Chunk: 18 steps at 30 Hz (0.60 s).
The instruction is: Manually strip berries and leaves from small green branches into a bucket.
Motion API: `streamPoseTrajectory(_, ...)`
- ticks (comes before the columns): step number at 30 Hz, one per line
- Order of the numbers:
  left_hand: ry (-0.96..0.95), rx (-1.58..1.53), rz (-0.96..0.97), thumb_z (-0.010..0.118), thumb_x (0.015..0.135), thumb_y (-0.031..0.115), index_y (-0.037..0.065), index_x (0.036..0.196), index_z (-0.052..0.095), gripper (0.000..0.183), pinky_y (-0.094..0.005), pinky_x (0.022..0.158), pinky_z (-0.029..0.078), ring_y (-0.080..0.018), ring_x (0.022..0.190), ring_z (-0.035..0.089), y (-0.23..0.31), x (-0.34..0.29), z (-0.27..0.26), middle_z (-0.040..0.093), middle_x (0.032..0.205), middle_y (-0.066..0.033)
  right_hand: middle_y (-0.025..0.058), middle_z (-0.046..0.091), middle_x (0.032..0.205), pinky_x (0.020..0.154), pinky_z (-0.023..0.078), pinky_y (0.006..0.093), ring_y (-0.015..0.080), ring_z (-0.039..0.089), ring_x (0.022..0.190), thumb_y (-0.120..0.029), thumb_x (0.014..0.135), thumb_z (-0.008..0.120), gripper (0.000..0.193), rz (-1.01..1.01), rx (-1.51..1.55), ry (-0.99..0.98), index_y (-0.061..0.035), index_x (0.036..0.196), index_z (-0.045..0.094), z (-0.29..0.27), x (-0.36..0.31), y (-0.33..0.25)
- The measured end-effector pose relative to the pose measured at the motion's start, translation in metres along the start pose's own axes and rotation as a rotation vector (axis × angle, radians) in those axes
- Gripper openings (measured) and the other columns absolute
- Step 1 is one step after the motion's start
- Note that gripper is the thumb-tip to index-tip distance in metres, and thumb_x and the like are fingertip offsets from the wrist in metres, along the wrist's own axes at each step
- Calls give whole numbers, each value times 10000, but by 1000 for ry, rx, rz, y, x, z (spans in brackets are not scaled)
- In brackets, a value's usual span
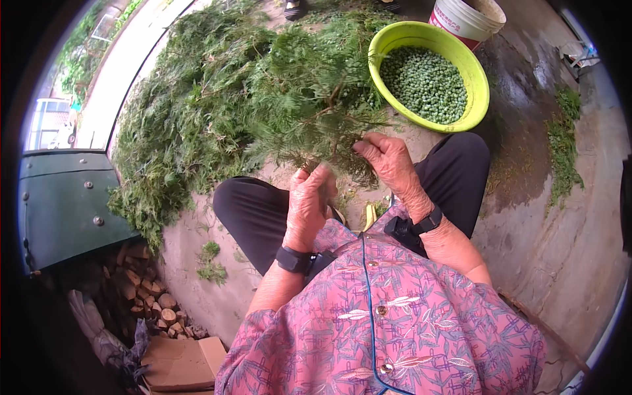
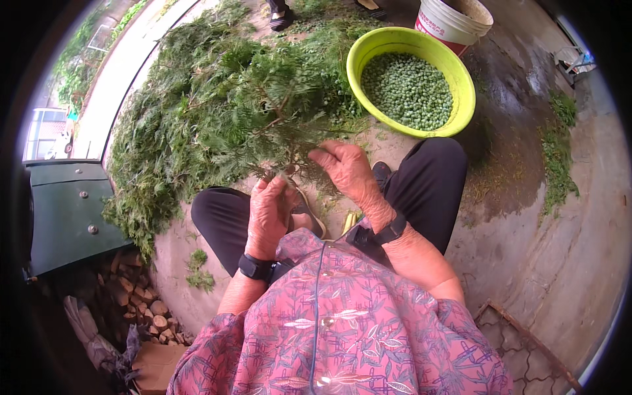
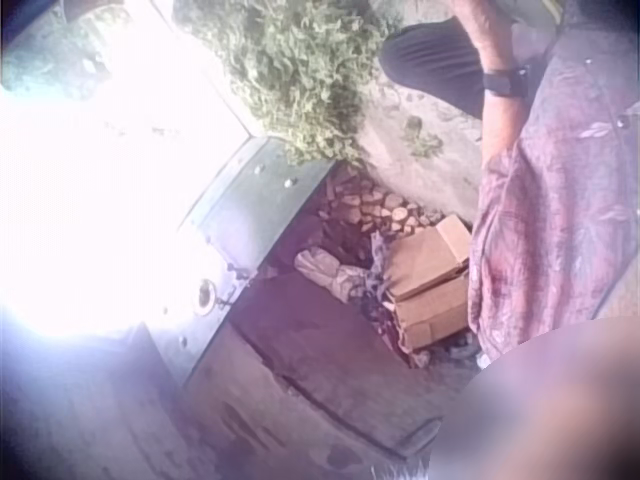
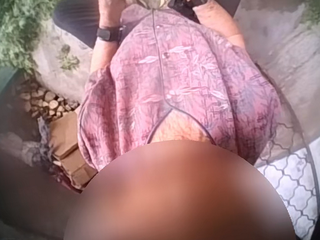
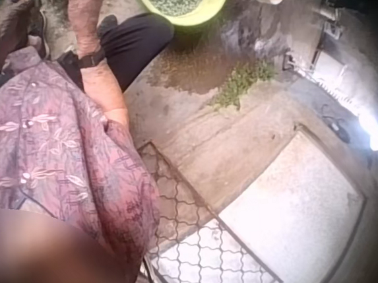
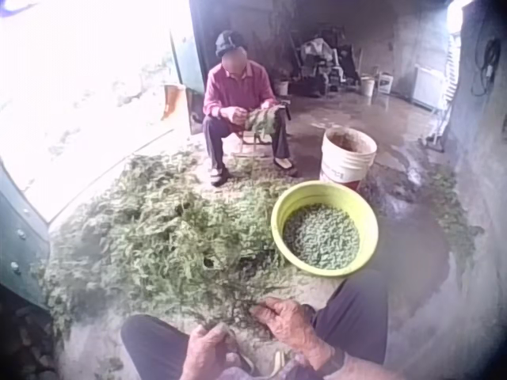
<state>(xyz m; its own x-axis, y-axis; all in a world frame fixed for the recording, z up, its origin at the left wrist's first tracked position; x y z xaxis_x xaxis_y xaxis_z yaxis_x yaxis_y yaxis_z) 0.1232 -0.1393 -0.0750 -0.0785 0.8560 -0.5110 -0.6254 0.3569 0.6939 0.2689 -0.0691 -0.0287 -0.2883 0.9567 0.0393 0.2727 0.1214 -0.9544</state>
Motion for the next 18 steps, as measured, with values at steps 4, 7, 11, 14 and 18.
streamPoseTrajectory(4,99,137,24,661,793,187,80,766,559,150,-205,463,365,-74,510,475,4,-3,-7,549,630,11,-26,544,663,571,387,230,54,446,619,-198,803,669,209,201,292,127,4,834,624,-14,-3,21)
streamPoseTrajectory(7,122,179,12,669,787,197,83,737,562,164,-201,463,350,-70,516,476,6,-6,-7,551,625,14,-48,555,666,539,376,193,32,447,594,-152,798,673,164,158,338,276,-6,866,642,-29,-5,21)
streamPoseTrajectory(11,161,127,106,669,786,199,80,727,564,170,-204,482,366,-71,535,488,18,-10,-7,562,646,11,-55,549,654,529,371,184,25,451,589,-134,811,656,136,303,498,429,-10,868,646,-39,-14,25)
streamPoseTrajectory(14,138,83,152,657,797,181,71,749,584,141,-209,511,386,-74,560,505,23,-9,-2,582,676,1,-52,557,661,528,370,179,24,457,592,-121,818,644,115,268,560,390,-19,870,653,-33,-16,12)
streamPoseTrajectory(18,125,34,163,599,827,73,32,844,592,45,-195,532,424,-88,611,545,24,-12,10,595,721,-20,-55,556,673,535,374,200,31,447,598,-139,818,644,161,221,453,174,-10,914,651,-3,-11,-5)
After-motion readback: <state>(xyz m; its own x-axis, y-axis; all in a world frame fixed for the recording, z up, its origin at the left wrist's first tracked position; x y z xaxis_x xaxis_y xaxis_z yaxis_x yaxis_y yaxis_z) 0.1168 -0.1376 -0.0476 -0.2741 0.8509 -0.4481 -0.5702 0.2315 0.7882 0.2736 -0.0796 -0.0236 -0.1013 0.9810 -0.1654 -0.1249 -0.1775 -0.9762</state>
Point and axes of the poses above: each hand's wrist, its own x-axis towards the middle knuckle, its own z-axis out of the palm, y = z × x, the point moved 10 cm from there along x, towards the middle knuckle
